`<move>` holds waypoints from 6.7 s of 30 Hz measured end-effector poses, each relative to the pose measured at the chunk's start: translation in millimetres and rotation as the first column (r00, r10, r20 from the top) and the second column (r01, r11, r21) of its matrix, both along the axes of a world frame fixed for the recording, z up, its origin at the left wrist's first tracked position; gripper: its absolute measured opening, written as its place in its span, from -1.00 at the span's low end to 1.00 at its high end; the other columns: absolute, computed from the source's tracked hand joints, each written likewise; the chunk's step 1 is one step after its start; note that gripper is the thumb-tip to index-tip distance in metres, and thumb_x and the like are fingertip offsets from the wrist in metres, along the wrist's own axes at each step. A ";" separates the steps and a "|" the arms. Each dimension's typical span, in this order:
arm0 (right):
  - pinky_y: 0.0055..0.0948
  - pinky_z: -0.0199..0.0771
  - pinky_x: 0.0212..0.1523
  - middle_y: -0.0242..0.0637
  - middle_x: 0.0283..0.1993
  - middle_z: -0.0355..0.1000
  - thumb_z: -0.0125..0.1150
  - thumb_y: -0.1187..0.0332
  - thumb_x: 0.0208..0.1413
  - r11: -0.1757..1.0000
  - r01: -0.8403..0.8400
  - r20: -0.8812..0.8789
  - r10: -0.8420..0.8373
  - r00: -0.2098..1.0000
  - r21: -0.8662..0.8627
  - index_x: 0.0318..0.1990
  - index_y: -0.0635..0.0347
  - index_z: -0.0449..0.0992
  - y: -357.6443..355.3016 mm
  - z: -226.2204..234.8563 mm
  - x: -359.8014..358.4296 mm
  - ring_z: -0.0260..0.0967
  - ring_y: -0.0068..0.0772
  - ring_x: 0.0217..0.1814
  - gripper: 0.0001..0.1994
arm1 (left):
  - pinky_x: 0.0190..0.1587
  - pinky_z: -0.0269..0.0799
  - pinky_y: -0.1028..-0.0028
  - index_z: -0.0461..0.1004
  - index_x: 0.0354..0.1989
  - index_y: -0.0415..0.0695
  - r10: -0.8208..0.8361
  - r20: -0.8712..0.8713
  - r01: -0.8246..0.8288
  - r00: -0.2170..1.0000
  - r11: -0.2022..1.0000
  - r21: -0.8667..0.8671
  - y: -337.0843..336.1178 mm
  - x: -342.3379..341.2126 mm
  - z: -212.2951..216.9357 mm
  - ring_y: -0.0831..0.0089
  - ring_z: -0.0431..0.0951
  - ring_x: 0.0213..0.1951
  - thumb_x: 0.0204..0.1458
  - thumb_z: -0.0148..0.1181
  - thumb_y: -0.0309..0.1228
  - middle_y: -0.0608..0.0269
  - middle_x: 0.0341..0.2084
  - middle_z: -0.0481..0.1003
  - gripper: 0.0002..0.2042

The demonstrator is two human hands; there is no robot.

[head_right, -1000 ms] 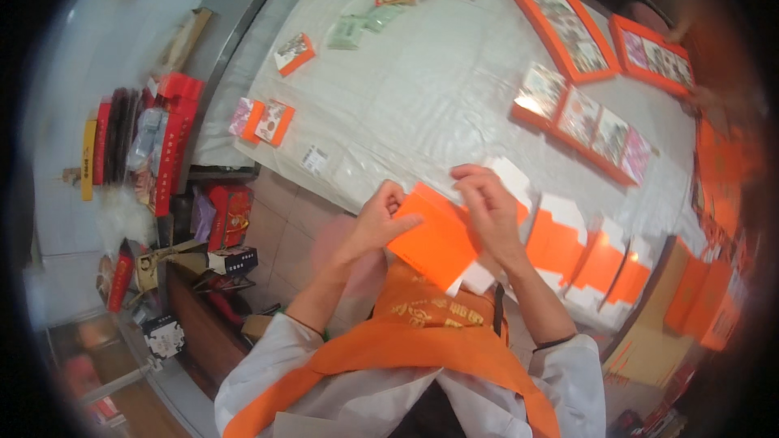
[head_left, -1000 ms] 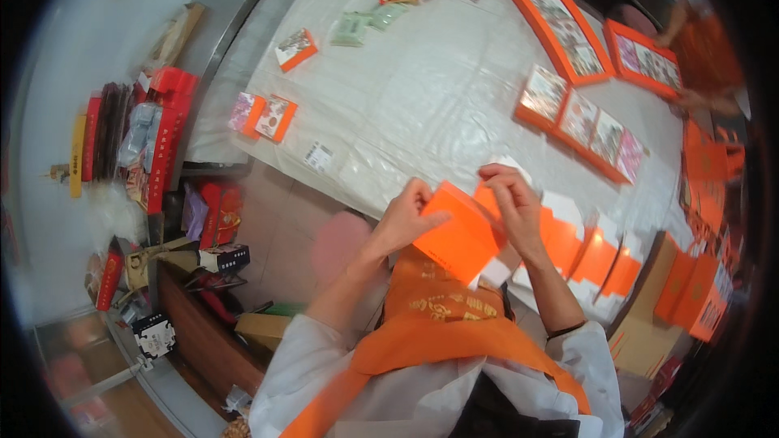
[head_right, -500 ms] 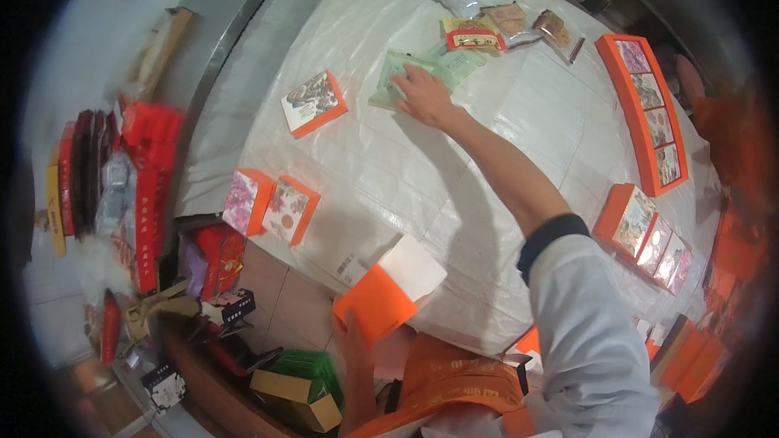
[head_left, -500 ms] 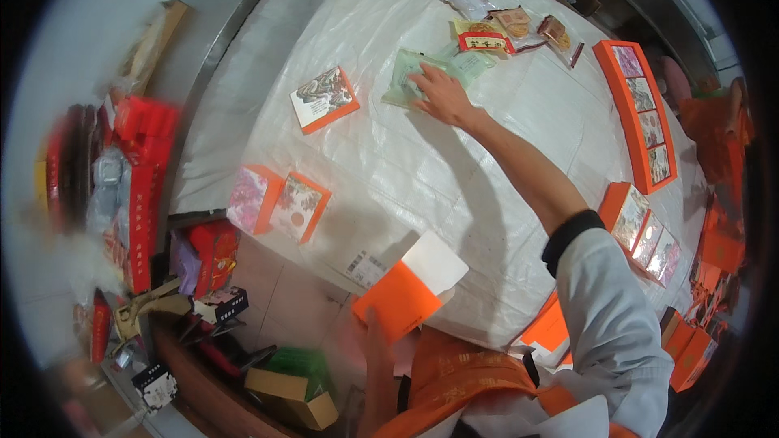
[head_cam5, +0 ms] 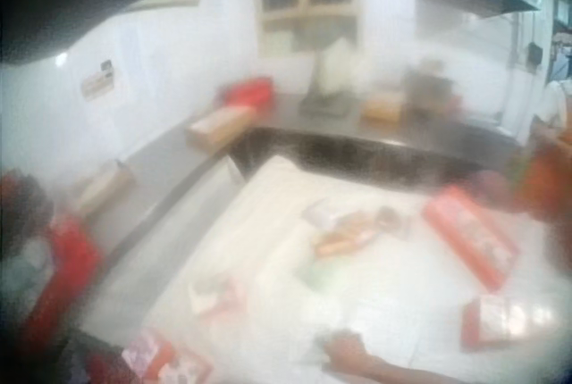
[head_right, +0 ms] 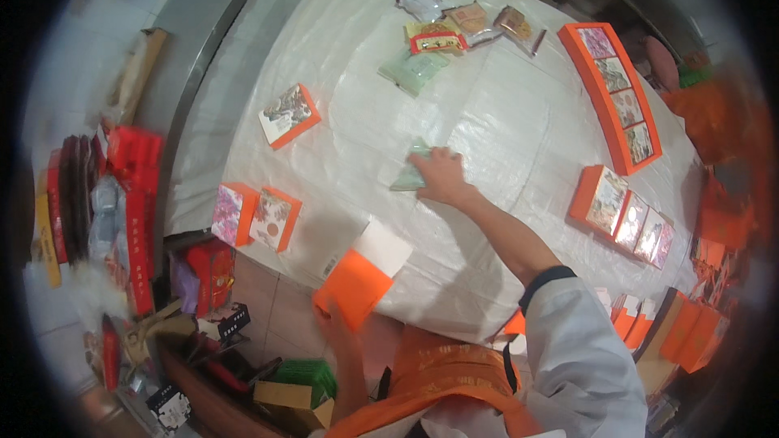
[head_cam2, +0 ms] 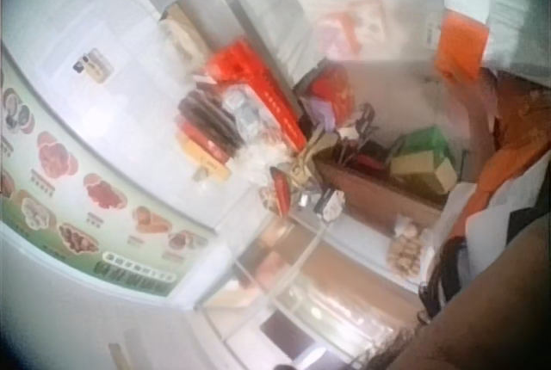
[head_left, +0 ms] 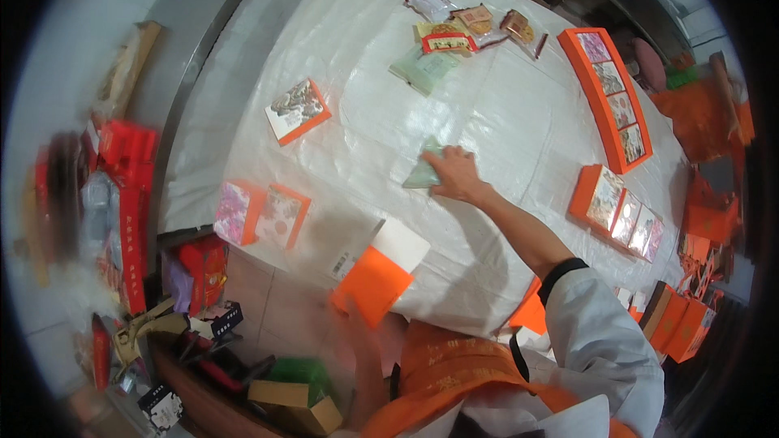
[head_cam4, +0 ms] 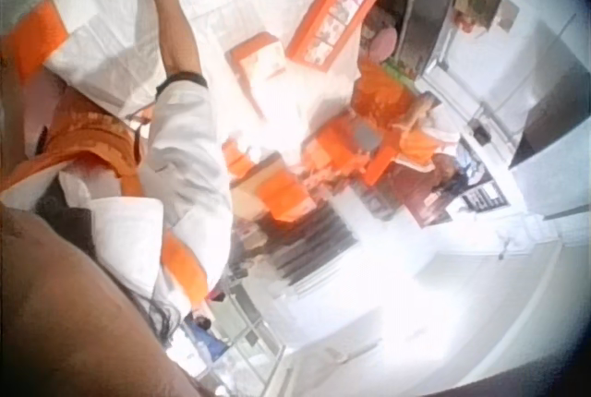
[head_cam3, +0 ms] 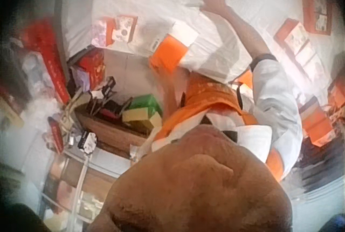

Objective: The person assembles orange cardboard boxes by folding flat pieces into shape, inserting small packaged items, and closing the flaps. The person repeats this process for multiple units, placing finished boxes on the table.

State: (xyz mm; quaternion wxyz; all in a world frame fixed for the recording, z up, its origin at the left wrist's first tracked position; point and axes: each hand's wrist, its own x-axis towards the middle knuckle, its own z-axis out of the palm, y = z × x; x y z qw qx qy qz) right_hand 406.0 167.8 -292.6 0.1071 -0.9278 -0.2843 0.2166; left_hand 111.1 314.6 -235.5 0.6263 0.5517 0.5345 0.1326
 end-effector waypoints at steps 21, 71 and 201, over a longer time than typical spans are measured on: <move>-0.45 0.38 -0.14 -0.19 -0.06 0.42 -0.09 0.33 0.20 0.573 0.320 -0.471 0.134 0.872 0.754 0.16 0.19 0.22 -222.6 263.0 -206.3 0.40 -0.48 -0.17 -0.62 | 0.11 0.20 0.38 -0.11 0.28 -0.13 -0.148 0.632 0.326 0.760 0.929 -0.174 -176.8 -21.5 108.8 0.42 0.23 0.08 0.19 -0.09 -0.26 0.17 0.09 0.18 -0.46; -0.34 0.22 0.11 -0.15 -0.05 0.29 -0.10 0.53 0.09 -0.072 0.572 -0.571 -0.243 0.784 0.817 -0.18 0.23 0.24 -288.0 252.7 -412.2 0.23 -0.34 0.06 -0.86 | -0.06 0.33 0.47 0.40 -0.24 -0.25 -0.903 0.354 0.744 0.243 0.407 0.529 -262.2 -115.8 204.3 0.40 0.42 -0.13 -0.09 0.18 -0.53 0.14 -0.18 0.40 -0.79; -0.13 0.41 -0.05 -0.16 0.04 0.29 0.07 -0.02 0.01 -0.939 0.212 -0.962 -0.256 0.093 0.270 0.06 0.17 0.22 -519.3 30.5 -312.5 0.34 -0.22 -0.07 -0.44 | 0.26 -0.10 0.34 -0.32 0.31 -0.20 -0.930 0.300 0.923 -0.213 -0.293 -0.251 -416.3 75.5 12.2 0.13 -0.07 0.29 0.12 -0.07 -0.07 -0.12 0.28 -0.17 -0.24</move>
